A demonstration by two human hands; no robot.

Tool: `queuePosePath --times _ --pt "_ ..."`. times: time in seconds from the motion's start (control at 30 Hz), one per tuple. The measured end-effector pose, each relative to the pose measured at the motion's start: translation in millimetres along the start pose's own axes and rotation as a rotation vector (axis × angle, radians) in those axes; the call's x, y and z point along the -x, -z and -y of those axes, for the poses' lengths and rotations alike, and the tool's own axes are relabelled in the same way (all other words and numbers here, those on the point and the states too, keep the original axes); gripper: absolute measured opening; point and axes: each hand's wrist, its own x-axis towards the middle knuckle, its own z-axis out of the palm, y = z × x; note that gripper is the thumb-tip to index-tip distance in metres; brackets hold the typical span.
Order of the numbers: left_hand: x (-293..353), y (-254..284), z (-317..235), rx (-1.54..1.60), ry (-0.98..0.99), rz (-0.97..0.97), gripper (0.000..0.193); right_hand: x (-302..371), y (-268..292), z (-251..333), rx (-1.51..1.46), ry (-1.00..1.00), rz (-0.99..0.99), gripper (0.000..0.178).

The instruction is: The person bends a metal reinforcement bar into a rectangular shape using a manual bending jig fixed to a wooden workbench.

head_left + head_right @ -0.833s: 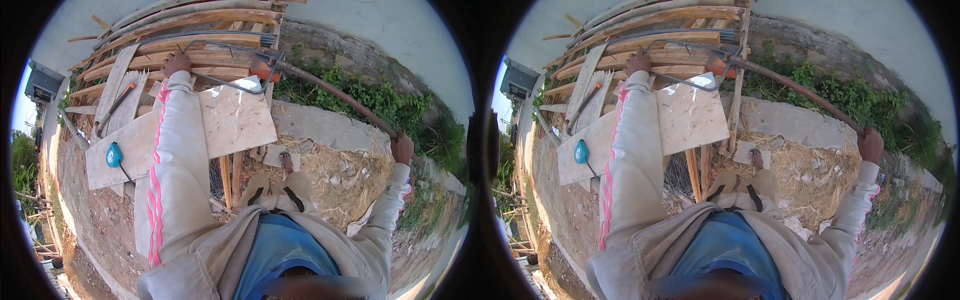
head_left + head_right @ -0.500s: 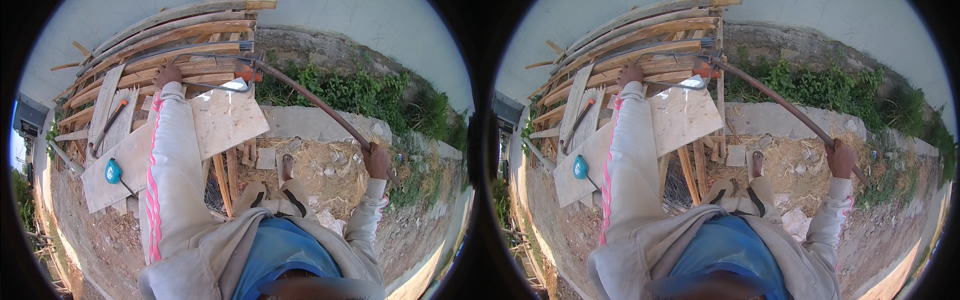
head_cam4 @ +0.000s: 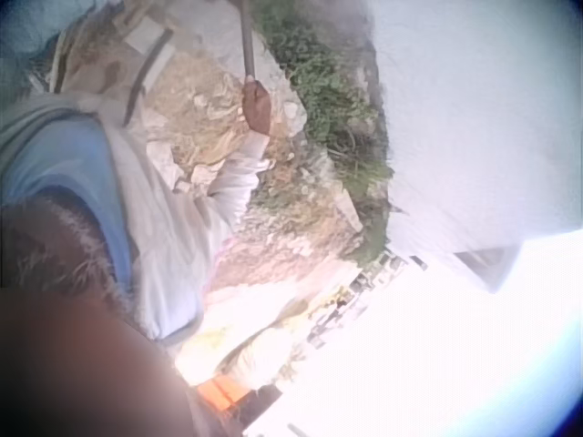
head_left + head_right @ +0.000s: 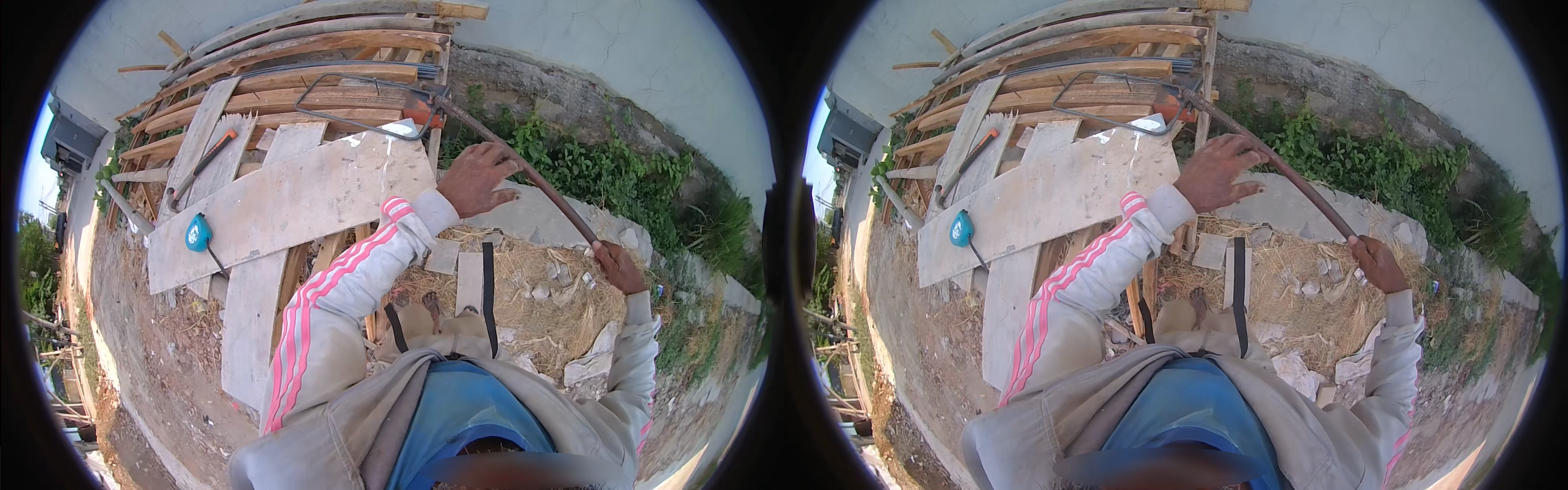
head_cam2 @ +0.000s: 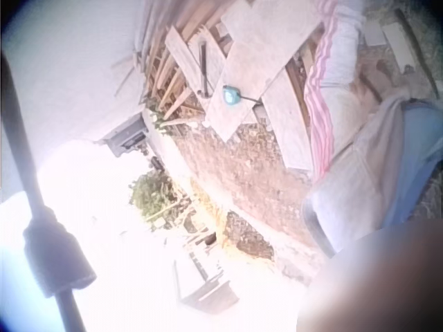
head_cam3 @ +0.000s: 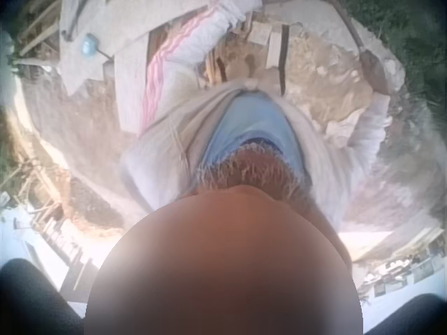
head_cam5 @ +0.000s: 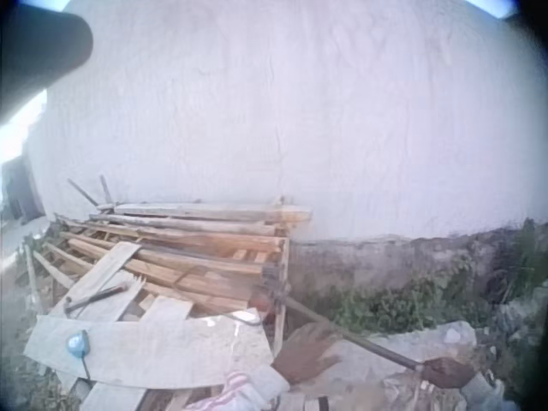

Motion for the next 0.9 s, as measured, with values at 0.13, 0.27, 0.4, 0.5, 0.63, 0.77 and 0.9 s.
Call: queuePosePath --times 0.13,0.27,0.4,0.5,0.63,0.77,0.9 --pt "-65 -81 -89 -0.107 -0.125 0.278 0.046 3 -3 -1 0.081 0.123 -0.098 0.06" --pt "-81 -110 -102 -0.099 -0.047 0.437 0.034 21 11 -17 -0.265 0.057 0.077 0.058" --pt "-72 -107 -96 -0.075 -0.079 0.422 0.032 73 29 -48 -0.107 -0.297 0.109 0.057" --pt "-58 -93 -101 -0.035 -0.128 0.427 0.032 102 9 -38 -0.101 -0.272 0.035 0.059" --pt "-15 -51 -102 -0.01 -0.243 0.331 0.031 158 -57 31 -0.151 -0.208 -0.093 0.055" --pt "47 -9 -85 0.066 -0.358 0.298 0.027 217 -135 83 -0.683 -0.234 0.194 0.038" --pt "46 -8 -83 0.128 -0.395 0.254 0.026 214 -135 81 -0.839 -0.213 0.22 0.033"
